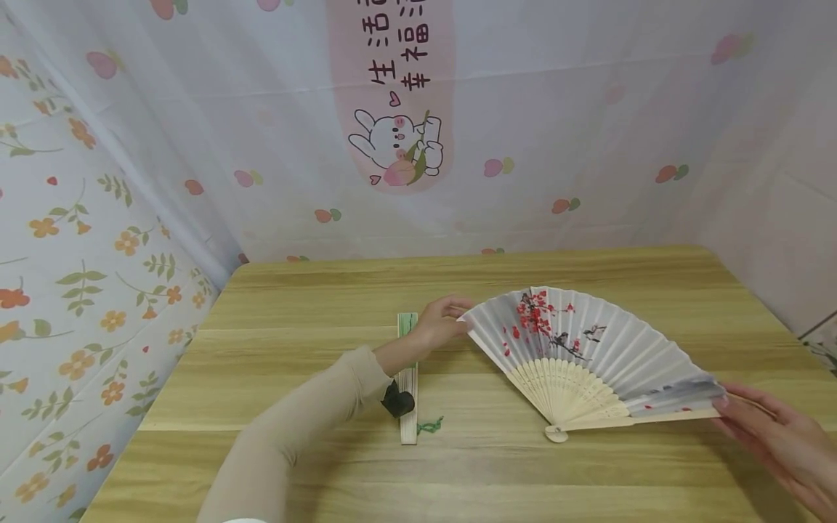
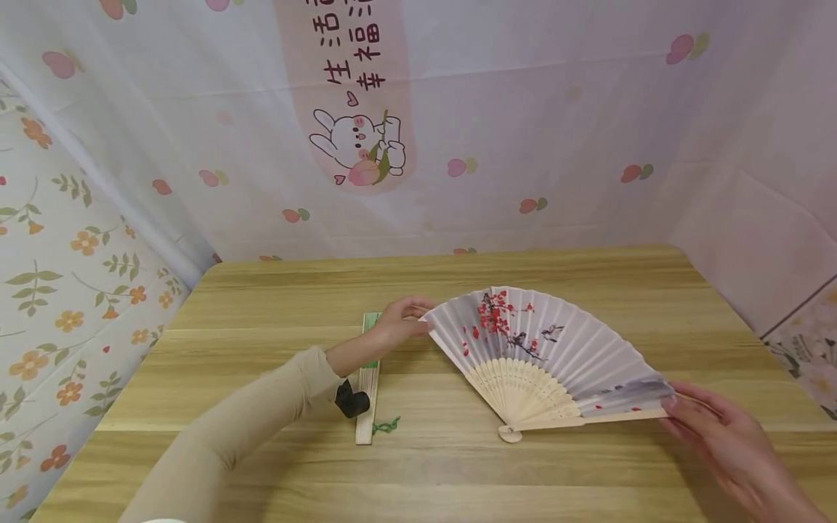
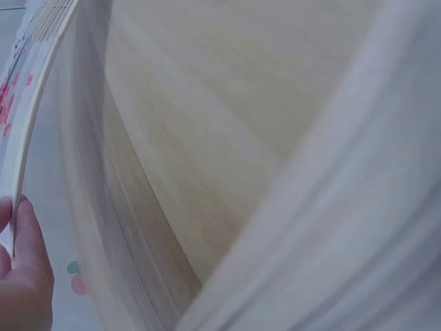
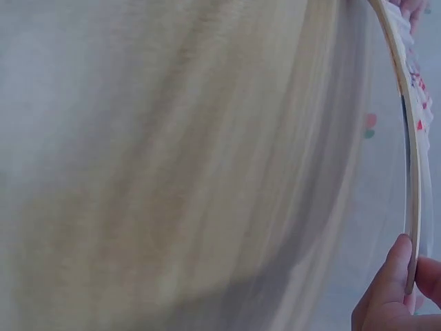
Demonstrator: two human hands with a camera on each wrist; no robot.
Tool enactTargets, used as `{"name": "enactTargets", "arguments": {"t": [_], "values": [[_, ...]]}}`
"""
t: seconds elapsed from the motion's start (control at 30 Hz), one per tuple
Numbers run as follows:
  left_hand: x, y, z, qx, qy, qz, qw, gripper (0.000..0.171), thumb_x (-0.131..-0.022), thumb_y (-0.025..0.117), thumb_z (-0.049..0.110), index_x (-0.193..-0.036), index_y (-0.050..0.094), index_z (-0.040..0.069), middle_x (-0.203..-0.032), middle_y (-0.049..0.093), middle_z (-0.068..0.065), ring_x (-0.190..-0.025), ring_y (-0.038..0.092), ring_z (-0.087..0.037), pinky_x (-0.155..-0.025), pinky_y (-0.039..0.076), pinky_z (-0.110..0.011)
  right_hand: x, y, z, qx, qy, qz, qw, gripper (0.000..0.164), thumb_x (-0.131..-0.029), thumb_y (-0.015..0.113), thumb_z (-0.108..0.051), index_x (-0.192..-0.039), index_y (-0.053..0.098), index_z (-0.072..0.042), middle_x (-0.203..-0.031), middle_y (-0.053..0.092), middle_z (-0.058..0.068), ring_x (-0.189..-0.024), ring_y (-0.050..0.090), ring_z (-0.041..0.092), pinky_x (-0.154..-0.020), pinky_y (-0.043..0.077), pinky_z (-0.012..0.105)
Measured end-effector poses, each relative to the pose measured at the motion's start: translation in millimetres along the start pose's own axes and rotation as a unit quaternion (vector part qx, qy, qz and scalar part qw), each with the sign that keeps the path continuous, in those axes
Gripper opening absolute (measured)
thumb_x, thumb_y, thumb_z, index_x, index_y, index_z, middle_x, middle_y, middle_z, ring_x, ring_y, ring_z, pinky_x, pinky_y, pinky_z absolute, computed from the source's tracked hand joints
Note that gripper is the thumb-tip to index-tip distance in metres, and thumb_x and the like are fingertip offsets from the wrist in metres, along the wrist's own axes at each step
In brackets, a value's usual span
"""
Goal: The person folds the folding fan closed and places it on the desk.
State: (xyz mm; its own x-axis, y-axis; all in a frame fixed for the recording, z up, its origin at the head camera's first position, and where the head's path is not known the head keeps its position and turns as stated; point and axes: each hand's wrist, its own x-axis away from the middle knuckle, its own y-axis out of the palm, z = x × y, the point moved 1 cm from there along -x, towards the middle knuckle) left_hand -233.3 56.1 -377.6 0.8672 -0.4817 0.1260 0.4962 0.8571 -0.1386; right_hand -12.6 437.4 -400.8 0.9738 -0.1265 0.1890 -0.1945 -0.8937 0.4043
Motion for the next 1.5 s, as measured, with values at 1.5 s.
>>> {"name": "enactTargets", "arguments": {"t": [1.5], "values": [[54.1,-60.3,-0.4,0.139,0.014,0.086,0.9864,0.029,-0.082,0.056,-0.005,-0.110,0.049,-0.009,-0.100,0.053,-0.013,-0.084,0.056,-0.016,-0.082,0.048,-0.030,-36.7,71.1,-14.9,0.048,-0.039,-0.153,0.986,0.034,-0.091,0.034,0.010,-0.105,0.060,-0.007,-0.102,0.059,0.003,-0.092,0.059,0.014,-0.079,0.049,0.027]]}}
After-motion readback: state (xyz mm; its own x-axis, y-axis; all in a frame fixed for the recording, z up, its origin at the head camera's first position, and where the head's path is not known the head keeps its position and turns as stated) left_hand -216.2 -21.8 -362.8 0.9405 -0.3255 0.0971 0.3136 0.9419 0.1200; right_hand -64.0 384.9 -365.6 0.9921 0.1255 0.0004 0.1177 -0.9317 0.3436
